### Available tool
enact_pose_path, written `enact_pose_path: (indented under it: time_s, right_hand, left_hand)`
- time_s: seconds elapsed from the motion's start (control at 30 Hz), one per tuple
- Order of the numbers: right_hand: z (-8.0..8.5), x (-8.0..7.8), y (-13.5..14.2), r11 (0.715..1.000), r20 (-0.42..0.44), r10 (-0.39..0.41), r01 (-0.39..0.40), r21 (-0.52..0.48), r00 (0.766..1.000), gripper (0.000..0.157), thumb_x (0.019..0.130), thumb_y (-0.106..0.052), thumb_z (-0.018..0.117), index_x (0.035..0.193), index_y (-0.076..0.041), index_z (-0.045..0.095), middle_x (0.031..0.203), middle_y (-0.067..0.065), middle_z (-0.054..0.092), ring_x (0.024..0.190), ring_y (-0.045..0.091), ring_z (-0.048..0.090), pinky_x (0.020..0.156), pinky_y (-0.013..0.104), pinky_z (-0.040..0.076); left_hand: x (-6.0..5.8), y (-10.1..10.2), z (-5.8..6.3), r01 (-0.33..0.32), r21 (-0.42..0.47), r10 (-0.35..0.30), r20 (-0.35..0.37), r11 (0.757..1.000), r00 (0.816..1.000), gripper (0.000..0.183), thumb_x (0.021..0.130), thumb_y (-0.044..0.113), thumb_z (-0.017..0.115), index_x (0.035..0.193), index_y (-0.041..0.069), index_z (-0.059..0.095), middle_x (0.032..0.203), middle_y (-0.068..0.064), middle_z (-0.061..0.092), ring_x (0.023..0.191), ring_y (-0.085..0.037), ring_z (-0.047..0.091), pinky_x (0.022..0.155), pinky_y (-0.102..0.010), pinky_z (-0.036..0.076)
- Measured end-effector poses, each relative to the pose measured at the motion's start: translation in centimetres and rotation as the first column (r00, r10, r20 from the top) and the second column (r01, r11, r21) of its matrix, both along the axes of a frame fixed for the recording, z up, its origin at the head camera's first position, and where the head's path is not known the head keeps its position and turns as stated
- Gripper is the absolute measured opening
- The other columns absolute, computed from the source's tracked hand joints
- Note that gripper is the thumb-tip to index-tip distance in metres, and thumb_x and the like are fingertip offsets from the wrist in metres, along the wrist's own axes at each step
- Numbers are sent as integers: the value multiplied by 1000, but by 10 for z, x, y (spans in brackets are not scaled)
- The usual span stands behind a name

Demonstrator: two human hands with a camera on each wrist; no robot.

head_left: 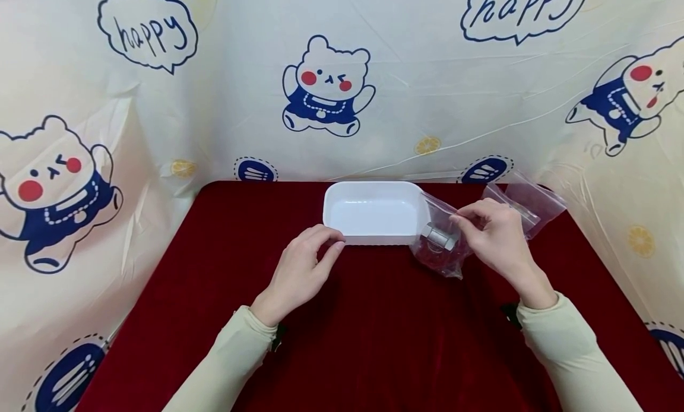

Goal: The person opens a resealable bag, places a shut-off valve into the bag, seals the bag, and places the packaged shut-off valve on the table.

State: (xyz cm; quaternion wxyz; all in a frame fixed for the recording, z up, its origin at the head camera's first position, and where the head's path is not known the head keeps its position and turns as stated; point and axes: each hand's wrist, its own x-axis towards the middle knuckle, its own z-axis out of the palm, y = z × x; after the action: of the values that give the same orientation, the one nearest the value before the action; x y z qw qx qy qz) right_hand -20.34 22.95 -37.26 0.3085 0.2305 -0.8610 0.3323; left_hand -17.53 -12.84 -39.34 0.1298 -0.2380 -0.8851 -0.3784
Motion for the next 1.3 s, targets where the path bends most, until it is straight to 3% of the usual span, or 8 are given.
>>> enact_pose_path:
  time_s: [0.53,0.87,1.3]
  right_hand:
    - [-5,-7,23,985,11,-174,174,7,985,6,83,5,84,84,2,79,76,12,72,63,16,49,58,19,36]
    - [-13,-13,31,946,126,-313,321,-41,941,10,92,-4,79,90,5,79,82,19,73,66,16,53,60,13,38]
    - [-22,-17,39,923,180,-366,381,-57,913,16,94,-11,78,93,4,80,81,18,74,64,7,53,60,15,39]
  left_hand:
    - [-1,-1,-1,-5,-7,5,8,1000,1000,13,104,17,68,114,13,74,110,1,70,97,-25,64,86,-39,56]
    - [-3,0,-1,0,-8,0,2,1000,1000,11,104,18,67,113,14,74,108,3,70,96,-23,63,85,-37,55]
    - [-3,-2,-1,-4,-7,4,3,1000,1000,12,104,17,68,113,12,74,108,2,69,95,-21,62,85,-39,55]
